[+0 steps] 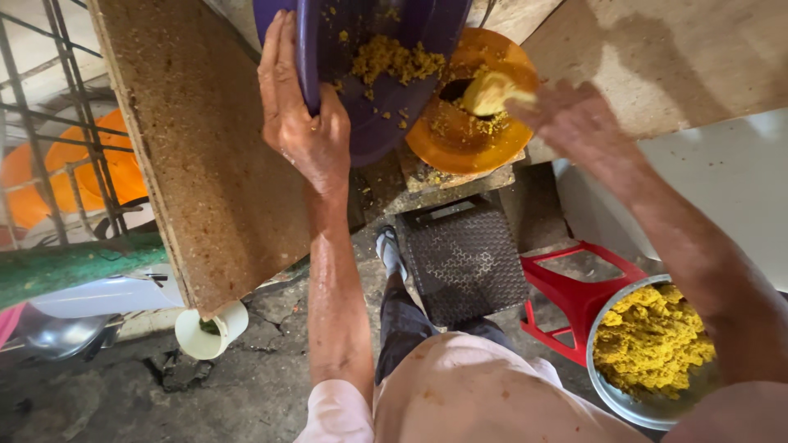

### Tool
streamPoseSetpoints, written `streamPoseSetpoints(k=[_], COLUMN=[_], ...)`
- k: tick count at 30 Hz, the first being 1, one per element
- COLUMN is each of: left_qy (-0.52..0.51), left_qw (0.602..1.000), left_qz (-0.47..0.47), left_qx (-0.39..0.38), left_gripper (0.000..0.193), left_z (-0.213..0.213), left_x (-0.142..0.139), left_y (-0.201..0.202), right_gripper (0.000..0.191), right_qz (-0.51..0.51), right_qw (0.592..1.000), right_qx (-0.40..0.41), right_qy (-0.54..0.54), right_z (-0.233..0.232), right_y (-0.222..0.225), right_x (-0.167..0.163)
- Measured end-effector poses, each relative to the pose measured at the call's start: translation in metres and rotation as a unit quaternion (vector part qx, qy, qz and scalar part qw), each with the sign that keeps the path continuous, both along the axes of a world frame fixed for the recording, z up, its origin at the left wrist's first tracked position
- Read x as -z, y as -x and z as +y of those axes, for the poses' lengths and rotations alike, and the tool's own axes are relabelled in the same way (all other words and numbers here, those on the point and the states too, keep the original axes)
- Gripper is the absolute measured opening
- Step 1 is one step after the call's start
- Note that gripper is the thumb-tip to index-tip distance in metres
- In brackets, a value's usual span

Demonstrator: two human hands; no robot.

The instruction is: The person pours chopped ingredients into a grinding machine, then uses a plastic spatula to transfer a yellow paste from an orange bowl into the machine. The person repeatedly scrapes the bowl and machine interior, collecting the processed paste into a purple bowl and finally into a large metal bowl.

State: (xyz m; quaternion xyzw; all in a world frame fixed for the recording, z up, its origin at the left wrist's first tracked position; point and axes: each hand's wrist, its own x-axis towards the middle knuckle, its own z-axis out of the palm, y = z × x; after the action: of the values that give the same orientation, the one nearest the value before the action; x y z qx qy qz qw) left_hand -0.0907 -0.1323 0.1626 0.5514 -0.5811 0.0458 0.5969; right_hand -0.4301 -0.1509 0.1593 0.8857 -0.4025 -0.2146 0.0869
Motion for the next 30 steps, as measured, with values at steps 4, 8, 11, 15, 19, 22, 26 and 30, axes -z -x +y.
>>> streamPoseSetpoints(k=[4,8,11,15,19,22,26,30], left_qy=[-0.006,-0.013,-0.025,-0.029,-0.028,-0.03,-0.045,0.009], left_qw=[1.0,1.0,1.0,0.999,0.998,0.994,0.973,0.997], left_qz=[0.004,-0.007,0.013,0.032,0.043,0.1,0.225,0.079], left_qx=[0.012,0.006,0.003,0.002,0.02,0.031,0.018,-0.004], left_gripper=[0.065,0.067,0.067,0.068,0.067,0.061,0.058,0.066], left_z=[0.001,0.004,0.006,0.009,0.011,0.009,0.004,0.008], left_x=[-0.001,-0.005,-0.009,-0.009,-0.005,-0.004,-0.007,-0.005], left_y=[-0.001,0.003,0.006,0.007,0.009,0.007,-0.006,-0.007], right_gripper=[0.069,0.095,0.09,0.094,0.089,0.087,0.077,0.053], right_qz=[-0.141,-0.296,-0.325,-0.321,-0.309,-0.259,-0.121,-0.337], right_qw=[0.988,0.952,0.942,0.941,0.943,0.939,0.985,0.925], right_qx=[0.024,0.06,0.053,0.094,0.043,-0.013,-0.022,-0.08], right_qy=[0.065,0.046,0.069,0.055,0.119,0.226,0.12,0.155], right_z=[-0.003,-0.006,-0.023,-0.048,-0.071,-0.075,-0.053,-0.057], right_y=[0.025,0.025,0.006,-0.021,-0.052,-0.073,-0.075,-0.066], right_x=[0.001,0.007,0.009,-0.004,-0.016,-0.009,0.006,-0.004])
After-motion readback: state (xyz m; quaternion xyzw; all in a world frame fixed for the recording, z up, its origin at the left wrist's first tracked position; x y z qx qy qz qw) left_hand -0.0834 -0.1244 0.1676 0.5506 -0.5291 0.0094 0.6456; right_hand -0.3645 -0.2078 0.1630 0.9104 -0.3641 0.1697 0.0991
